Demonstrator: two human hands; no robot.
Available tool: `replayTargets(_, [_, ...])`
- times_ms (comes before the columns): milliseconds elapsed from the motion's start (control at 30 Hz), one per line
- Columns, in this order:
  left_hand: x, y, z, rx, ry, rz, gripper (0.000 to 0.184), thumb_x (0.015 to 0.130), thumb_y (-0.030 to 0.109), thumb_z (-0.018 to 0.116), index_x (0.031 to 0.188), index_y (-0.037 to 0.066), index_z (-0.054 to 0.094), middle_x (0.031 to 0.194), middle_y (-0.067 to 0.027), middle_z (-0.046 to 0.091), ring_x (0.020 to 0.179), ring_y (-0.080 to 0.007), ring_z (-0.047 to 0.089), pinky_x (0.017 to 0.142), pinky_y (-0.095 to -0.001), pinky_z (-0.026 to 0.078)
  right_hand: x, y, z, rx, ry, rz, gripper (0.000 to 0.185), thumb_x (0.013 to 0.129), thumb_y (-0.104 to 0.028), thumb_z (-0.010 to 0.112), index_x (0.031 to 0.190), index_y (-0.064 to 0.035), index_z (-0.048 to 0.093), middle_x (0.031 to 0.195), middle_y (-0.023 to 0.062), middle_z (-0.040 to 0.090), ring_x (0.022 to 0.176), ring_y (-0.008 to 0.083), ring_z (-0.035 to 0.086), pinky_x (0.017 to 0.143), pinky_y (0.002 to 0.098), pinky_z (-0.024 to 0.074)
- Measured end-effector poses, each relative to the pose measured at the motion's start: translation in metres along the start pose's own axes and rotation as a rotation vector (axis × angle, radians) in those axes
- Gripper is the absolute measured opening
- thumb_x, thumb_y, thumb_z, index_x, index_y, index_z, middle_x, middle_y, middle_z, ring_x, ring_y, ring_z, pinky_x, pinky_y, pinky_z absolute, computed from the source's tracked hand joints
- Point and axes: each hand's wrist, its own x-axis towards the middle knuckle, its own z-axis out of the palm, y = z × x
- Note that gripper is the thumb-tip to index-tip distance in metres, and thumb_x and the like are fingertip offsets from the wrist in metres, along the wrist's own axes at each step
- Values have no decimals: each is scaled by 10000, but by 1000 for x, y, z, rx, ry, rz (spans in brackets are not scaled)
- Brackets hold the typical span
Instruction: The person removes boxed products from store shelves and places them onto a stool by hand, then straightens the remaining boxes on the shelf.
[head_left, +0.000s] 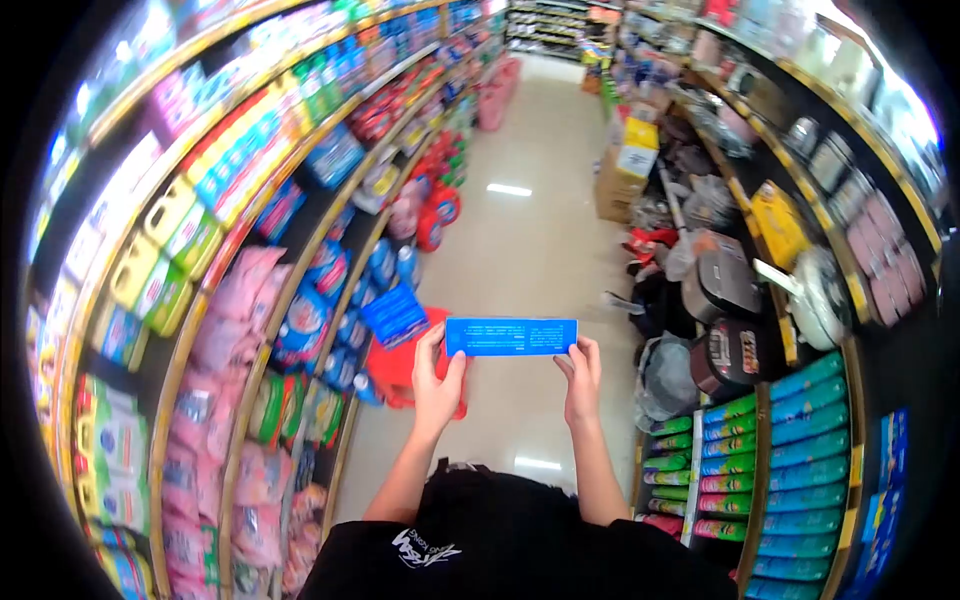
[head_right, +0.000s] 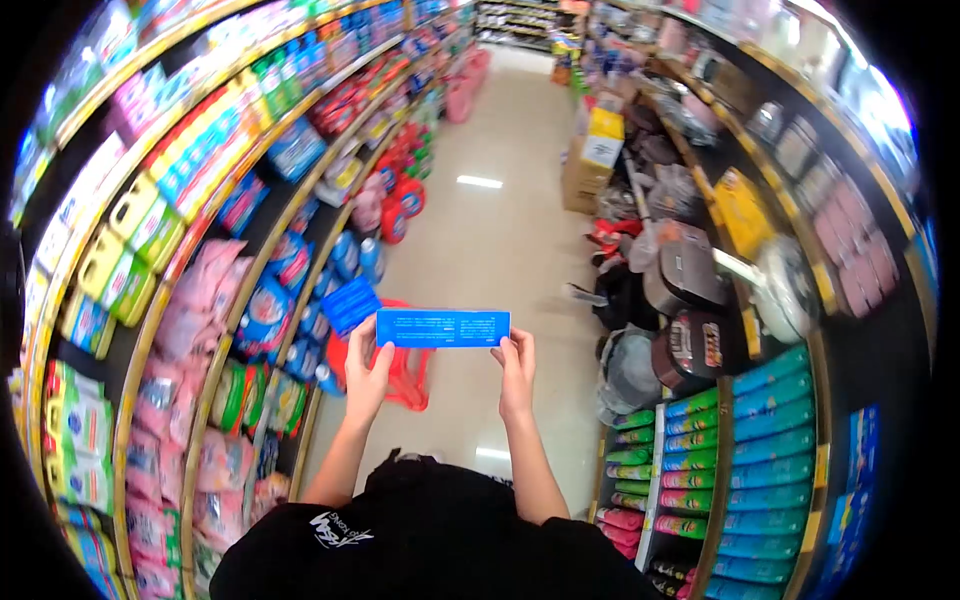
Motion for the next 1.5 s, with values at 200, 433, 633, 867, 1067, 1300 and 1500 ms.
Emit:
replayTargets(200, [-28,-57,-104,13,213,-195,314,906,41,565,1201,-39,495,1238,-149,540,1190,-234,516,1002,-379,421,-12,75,72,-121,-164,251,165,945,-213,532,1051,-87,519,1086,33,528,1055,140,509,893,376,463])
replayTargets(433, [-49,-101,-146,80,341,-447,244,903,67,574,1135,3,536,1132,-126,616,1094,-218,586,905,-350,475,4,136,95,-284,-270,461,187,924,-213,559,1061,-89,535,1094,39,544,1069,174,508,899,400,458])
replayTargets(633, [-33,-192,-158,172,347,-514,321,835,61,615,1139,14,522,1133,-131,604,1066,-225,583,882,-340,469,70,203,111,-452,-418,515,276,885,-235,584,1102,-75,526,1127,64,550,1103,201,506,924,417,436])
replayTargets(867, [28,-322,-156,119,393,-946,474,794,121,629,1215,5,445,1201,-141,550,1062,-236,548,877,-353,459,180,314,130,-541,-547,785,427,840,-287,608,1190,-79,481,1182,97,538,1170,243,484,946,440,406])
replayTargets(1067, [77,-396,-159,48,415,-1227,727,754,143,603,1411,123,292,1380,-116,437,1217,-295,457,892,-489,445,233,395,147,-460,-568,982,691,815,-284,629,1390,-112,287,1323,119,470,1226,254,435,986,463,366])
replayTargets(1300, [73,-466,-178,15,496,-1335,721,751,115,546,1432,143,312,1375,-101,449,1242,-295,443,921,-513,432,267,477,157,-300,-594,1138,768,804,-291,633,1427,-120,218,1354,115,439,1256,257,405,1006,490,347])
replayTargets(1500, [100,-476,-181,-36,520,-1305,729,747,103,535,1440,145,312,1367,-100,457,1239,-285,449,927,-499,433,283,504,170,-355,-622,1223,890,810,-275,621,1489,-127,64,1471,125,318,1371,276,287,1044,489,310])
